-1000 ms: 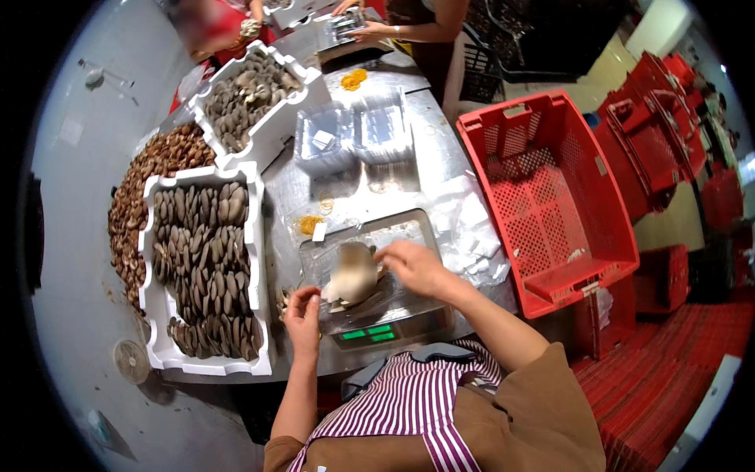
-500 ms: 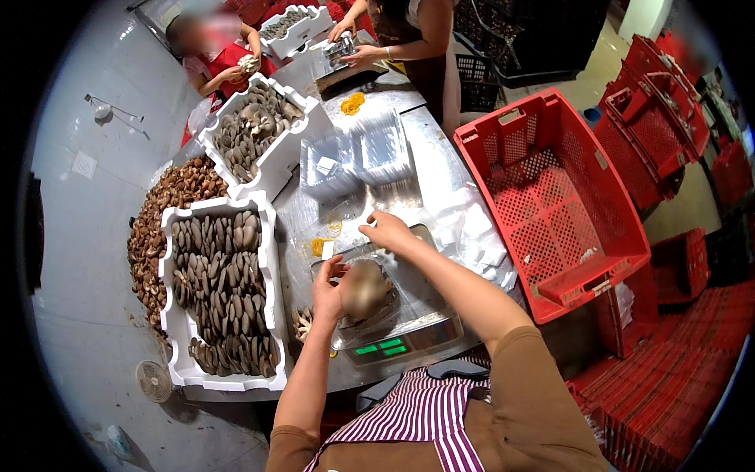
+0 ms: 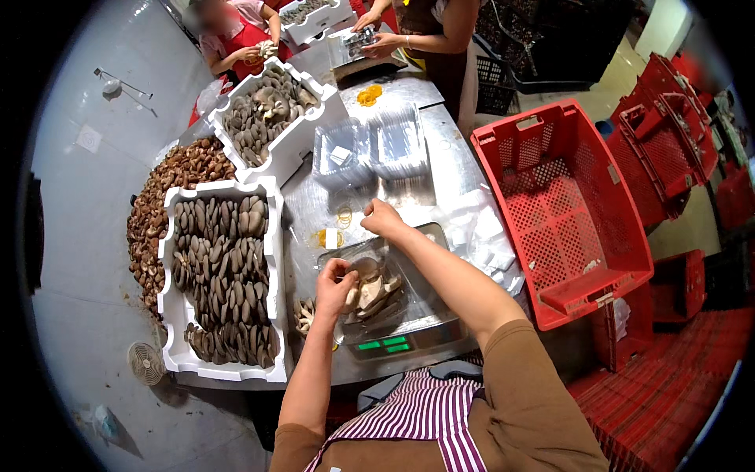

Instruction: The person selects oyster mushrooms from a large white styrofoam tray, trims the stems with scissors, and places them into clear plastic containers on a digital scale. They then close the containers and place them into red crates. The person also moves a crate of packaged mushrooms to a stack.

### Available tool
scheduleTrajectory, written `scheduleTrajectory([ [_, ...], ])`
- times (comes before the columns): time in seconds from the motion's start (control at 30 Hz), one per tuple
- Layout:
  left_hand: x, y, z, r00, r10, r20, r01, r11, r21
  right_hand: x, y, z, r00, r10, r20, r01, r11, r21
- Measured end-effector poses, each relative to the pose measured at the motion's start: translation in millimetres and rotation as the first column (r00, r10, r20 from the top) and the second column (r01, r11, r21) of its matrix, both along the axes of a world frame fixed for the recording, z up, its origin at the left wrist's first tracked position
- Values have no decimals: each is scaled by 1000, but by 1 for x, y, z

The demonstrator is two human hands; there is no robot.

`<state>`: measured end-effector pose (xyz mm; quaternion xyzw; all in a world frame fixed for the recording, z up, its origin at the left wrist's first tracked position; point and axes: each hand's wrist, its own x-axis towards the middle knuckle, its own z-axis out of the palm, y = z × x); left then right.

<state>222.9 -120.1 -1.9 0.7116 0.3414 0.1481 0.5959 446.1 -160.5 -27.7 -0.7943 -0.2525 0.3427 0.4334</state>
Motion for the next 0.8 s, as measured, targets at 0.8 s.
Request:
scheduleTrajectory([
  [0.8,-82,-30,-3,953,292,75,-300,897,324,-53,-109,90,812,273,516,-457,847,272],
])
